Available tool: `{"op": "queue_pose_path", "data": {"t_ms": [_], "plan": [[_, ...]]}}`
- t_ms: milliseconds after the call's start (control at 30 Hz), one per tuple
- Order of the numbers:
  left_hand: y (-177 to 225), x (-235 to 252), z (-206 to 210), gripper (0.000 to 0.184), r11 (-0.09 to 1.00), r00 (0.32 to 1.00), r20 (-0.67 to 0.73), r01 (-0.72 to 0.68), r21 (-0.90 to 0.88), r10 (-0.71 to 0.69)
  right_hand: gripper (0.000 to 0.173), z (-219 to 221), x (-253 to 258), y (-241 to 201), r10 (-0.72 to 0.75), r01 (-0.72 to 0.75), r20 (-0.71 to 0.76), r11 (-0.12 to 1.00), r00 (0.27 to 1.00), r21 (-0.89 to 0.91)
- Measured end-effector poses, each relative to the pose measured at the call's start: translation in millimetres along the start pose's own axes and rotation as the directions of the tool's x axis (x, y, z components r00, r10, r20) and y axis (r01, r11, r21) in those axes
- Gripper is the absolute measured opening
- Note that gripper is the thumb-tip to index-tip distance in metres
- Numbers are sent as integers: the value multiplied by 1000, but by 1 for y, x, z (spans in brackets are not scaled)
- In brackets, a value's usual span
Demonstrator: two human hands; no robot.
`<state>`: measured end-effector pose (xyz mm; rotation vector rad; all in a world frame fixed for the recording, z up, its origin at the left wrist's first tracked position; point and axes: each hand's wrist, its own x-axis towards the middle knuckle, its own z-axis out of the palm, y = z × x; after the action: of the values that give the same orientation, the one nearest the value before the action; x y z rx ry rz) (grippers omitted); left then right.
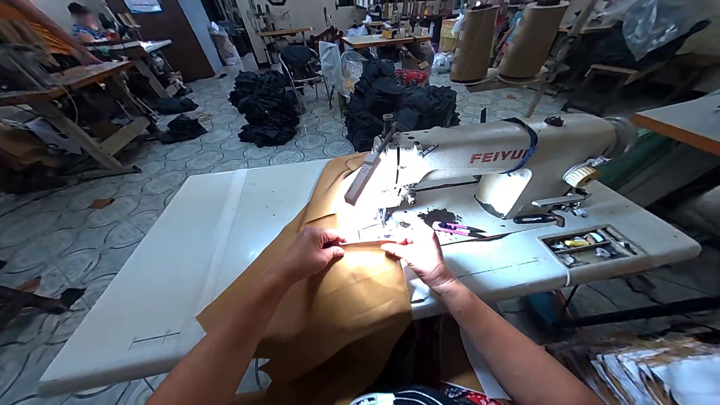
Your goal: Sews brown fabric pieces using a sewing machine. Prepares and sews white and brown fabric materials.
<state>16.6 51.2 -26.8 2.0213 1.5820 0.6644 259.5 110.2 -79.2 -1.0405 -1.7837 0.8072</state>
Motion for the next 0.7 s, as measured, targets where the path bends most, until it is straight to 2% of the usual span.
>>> {"op": "queue_pose_path", "data": {"t_ms": [67,133,300,433,500,533,600,633,700], "plan": [[1,0,-1,12,1000,1000,-5,13,-1,-13,25,-1,-1,0,19,-19,-8,999,1000,33],[2,-1,-2,13,1000,1000,-1,13,0,-13,41,-2,-1,-2,49,-48,-6,995,999,82],[8,-3,-5,17,1000,1000,6,18,-15,-18,28,-3,0,-6,57,-53,-33,990,998,130],[12,-5,-12,22,1000,999,-36,-19,-18,18,51,-2,-2,-11,81,-70,-45,977,996,202],[25,-18,-22,26,995,995,-48,-91,-45,89,56,-10,-12,-30,85,-70,-31,942,996,329],[35,-29,-30,28,978,982,-65,-186,-91,180,58,-19,-22,-47,42,-28,-28,918,999,396],[58,-58,-53,32,886,910,-81,-415,-207,407,63,-41,-47,-81,-143,147,-47,837,989,528],[70,-70,-64,33,850,879,-70,-474,-232,471,64,-51,-57,-96,-218,209,-52,801,975,561],[80,-73,-73,28,880,887,-128,-458,-127,443,60,-56,-59,-105,-239,229,-57,797,969,558]]}}
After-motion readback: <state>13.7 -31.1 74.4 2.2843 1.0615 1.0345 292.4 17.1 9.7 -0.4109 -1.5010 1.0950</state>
